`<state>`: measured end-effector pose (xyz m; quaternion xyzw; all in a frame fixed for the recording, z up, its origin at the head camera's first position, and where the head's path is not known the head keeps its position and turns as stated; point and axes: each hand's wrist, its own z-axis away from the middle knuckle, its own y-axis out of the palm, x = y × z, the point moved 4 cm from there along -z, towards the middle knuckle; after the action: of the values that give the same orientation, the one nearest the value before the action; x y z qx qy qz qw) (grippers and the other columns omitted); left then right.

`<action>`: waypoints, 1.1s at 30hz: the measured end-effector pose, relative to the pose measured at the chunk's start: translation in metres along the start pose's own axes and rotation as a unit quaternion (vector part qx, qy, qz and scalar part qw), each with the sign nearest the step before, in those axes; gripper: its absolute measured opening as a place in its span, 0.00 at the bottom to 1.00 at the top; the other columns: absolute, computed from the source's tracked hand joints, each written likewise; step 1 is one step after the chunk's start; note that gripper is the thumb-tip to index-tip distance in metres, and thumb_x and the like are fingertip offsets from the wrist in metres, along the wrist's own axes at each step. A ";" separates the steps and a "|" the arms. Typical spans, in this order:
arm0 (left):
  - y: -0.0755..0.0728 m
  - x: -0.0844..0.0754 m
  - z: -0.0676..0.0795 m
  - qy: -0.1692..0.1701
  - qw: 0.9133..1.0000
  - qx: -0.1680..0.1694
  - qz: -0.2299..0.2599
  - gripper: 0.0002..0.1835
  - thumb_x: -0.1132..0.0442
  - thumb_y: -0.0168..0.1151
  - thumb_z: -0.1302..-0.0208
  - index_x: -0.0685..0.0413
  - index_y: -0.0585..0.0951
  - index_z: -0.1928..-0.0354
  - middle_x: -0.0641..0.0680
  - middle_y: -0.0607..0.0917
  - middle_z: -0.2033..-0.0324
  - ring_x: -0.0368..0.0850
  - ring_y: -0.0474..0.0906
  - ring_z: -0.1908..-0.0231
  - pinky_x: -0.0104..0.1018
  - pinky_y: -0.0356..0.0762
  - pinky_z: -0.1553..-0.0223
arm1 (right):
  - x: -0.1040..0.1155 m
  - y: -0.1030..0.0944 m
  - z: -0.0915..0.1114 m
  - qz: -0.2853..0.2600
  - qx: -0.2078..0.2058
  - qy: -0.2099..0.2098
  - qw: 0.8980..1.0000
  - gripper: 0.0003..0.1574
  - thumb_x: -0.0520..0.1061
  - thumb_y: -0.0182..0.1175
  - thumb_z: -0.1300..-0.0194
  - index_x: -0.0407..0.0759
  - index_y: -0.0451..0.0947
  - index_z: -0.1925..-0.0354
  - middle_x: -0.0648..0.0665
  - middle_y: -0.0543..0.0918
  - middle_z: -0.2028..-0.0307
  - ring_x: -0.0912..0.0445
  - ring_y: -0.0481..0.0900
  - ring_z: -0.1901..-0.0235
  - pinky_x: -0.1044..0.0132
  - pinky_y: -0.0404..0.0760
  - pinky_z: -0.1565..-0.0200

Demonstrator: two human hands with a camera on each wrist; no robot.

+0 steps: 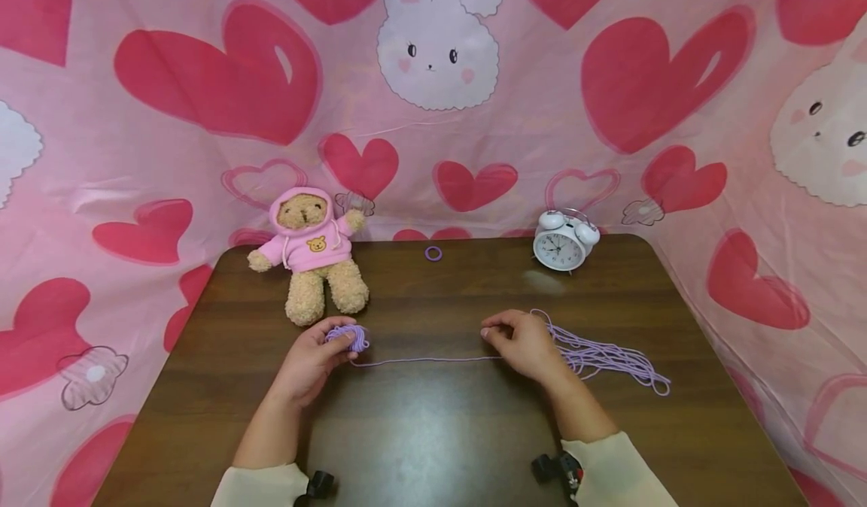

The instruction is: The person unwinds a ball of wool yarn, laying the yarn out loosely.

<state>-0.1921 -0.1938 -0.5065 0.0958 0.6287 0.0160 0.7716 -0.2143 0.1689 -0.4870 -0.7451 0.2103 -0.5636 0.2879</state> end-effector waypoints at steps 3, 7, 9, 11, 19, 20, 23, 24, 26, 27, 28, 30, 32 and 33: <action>0.007 0.000 -0.002 -0.003 1.000 0.009 -0.001 0.19 0.71 0.59 0.26 0.75 0.70 0.39 0.60 0.77 0.52 0.47 0.80 0.56 0.35 0.84 0.55 | 0.006 0.009 -0.002 0.002 0.004 -0.012 1.000 0.05 0.41 0.72 0.37 0.46 0.90 0.61 0.51 0.89 0.64 0.58 0.81 0.66 0.62 0.79 0.61; 0.016 -0.001 -0.005 -0.008 1.000 0.023 -0.001 0.20 0.72 0.59 0.27 0.76 0.69 0.38 0.60 0.77 0.52 0.47 0.80 0.56 0.35 0.84 0.55 | 0.015 0.020 -0.005 -0.010 0.016 -0.033 0.999 0.05 0.42 0.72 0.37 0.47 0.90 0.61 0.53 0.88 0.64 0.60 0.81 0.67 0.63 0.79 0.61; 0.022 -0.002 -0.007 -0.009 0.999 0.033 -0.001 0.21 0.72 0.58 0.26 0.76 0.68 0.37 0.60 0.77 0.52 0.47 0.80 0.56 0.34 0.84 0.55 | 0.019 0.027 -0.007 -0.020 0.027 -0.041 0.999 0.05 0.42 0.72 0.37 0.48 0.90 0.60 0.55 0.87 0.65 0.61 0.80 0.67 0.64 0.79 0.62; 0.028 -0.004 -0.009 -0.008 0.999 0.044 -0.002 0.21 0.71 0.59 0.26 0.75 0.69 0.37 0.59 0.78 0.52 0.46 0.80 0.57 0.34 0.84 0.56 | 0.023 0.033 -0.008 -0.035 0.038 -0.048 0.998 0.06 0.42 0.73 0.37 0.46 0.90 0.60 0.55 0.85 0.66 0.62 0.79 0.68 0.66 0.79 0.63; 0.052 -0.013 -0.012 -0.002 0.997 0.074 0.006 0.19 0.71 0.60 0.27 0.72 0.72 0.39 0.57 0.80 0.55 0.45 0.81 0.59 0.32 0.84 0.58 | 0.036 0.057 -0.011 -0.067 0.060 -0.083 0.993 0.12 0.43 0.74 0.37 0.39 0.88 0.56 0.56 0.82 0.68 0.64 0.77 0.70 0.69 0.78 0.66; 0.055 -0.014 -0.012 -0.001 0.997 0.076 0.007 0.18 0.71 0.60 0.27 0.72 0.72 0.40 0.57 0.80 0.55 0.45 0.81 0.59 0.32 0.84 0.58 | 0.038 0.059 -0.011 -0.066 0.061 -0.087 0.992 0.12 0.43 0.74 0.38 0.39 0.88 0.56 0.56 0.82 0.68 0.63 0.77 0.71 0.69 0.78 0.67; 0.062 -0.016 -0.013 0.002 0.996 0.085 0.009 0.18 0.71 0.60 0.27 0.72 0.72 0.40 0.57 0.80 0.54 0.45 0.81 0.59 0.32 0.84 0.58 | 0.044 0.064 -0.012 -0.067 0.063 -0.096 0.991 0.13 0.44 0.75 0.38 0.40 0.88 0.56 0.55 0.82 0.69 0.63 0.76 0.72 0.69 0.78 0.68; 0.064 -0.017 -0.012 0.004 0.996 0.089 0.009 0.19 0.71 0.59 0.27 0.73 0.71 0.39 0.57 0.80 0.54 0.45 0.81 0.59 0.32 0.84 0.58 | 0.045 0.066 -0.013 -0.067 0.064 -0.097 0.991 0.13 0.44 0.76 0.39 0.40 0.88 0.56 0.54 0.82 0.69 0.63 0.76 0.72 0.69 0.77 0.69; 0.068 -0.018 -0.012 0.006 0.995 0.096 0.009 0.20 0.72 0.59 0.27 0.75 0.70 0.38 0.58 0.79 0.53 0.45 0.80 0.59 0.33 0.84 0.57 | 0.048 0.070 -0.013 -0.068 0.068 -0.098 0.991 0.14 0.44 0.76 0.39 0.40 0.88 0.56 0.53 0.82 0.69 0.63 0.76 0.72 0.69 0.77 0.69; 0.070 -0.019 -0.012 0.007 0.995 0.099 0.010 0.20 0.72 0.58 0.26 0.75 0.69 0.38 0.58 0.79 0.53 0.45 0.80 0.58 0.33 0.84 0.57 | 0.050 0.071 -0.013 -0.068 0.069 -0.098 0.990 0.14 0.44 0.76 0.40 0.40 0.88 0.56 0.53 0.82 0.69 0.62 0.76 0.72 0.69 0.77 0.70; 0.071 -0.019 -0.011 0.007 0.995 0.100 0.011 0.19 0.72 0.58 0.26 0.74 0.70 0.38 0.58 0.80 0.53 0.45 0.80 0.58 0.33 0.84 0.57 | 0.051 0.073 -0.014 -0.067 0.071 -0.099 0.990 0.15 0.44 0.76 0.40 0.40 0.88 0.56 0.52 0.82 0.68 0.62 0.76 0.72 0.69 0.77 0.70; 0.073 -0.021 -0.010 0.008 0.995 0.102 0.012 0.19 0.72 0.58 0.26 0.74 0.69 0.38 0.58 0.79 0.53 0.45 0.80 0.59 0.33 0.84 0.57 | 0.054 0.075 -0.014 -0.065 0.073 -0.100 0.990 0.15 0.44 0.77 0.41 0.40 0.88 0.56 0.52 0.82 0.68 0.61 0.76 0.72 0.69 0.77 0.70; 0.074 -0.021 -0.009 0.009 0.994 0.104 0.011 0.19 0.72 0.58 0.26 0.74 0.70 0.38 0.57 0.80 0.53 0.45 0.80 0.58 0.33 0.84 0.57 | 0.057 0.078 -0.015 -0.063 0.071 -0.104 0.990 0.16 0.45 0.77 0.41 0.40 0.88 0.56 0.53 0.81 0.68 0.61 0.76 0.73 0.69 0.76 0.71; 0.074 -0.021 -0.009 0.009 0.994 0.105 0.011 0.18 0.72 0.58 0.26 0.73 0.70 0.39 0.57 0.80 0.53 0.45 0.80 0.58 0.33 0.84 0.57 | 0.058 0.079 -0.016 -0.063 0.069 -0.105 0.990 0.16 0.45 0.77 0.41 0.41 0.88 0.56 0.53 0.81 0.68 0.61 0.76 0.73 0.69 0.76 0.71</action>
<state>-0.1984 -0.1232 -0.4752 0.1832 0.6329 -0.0409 0.7511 -0.2124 0.0704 -0.4947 -0.7903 0.0927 -0.5123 0.3231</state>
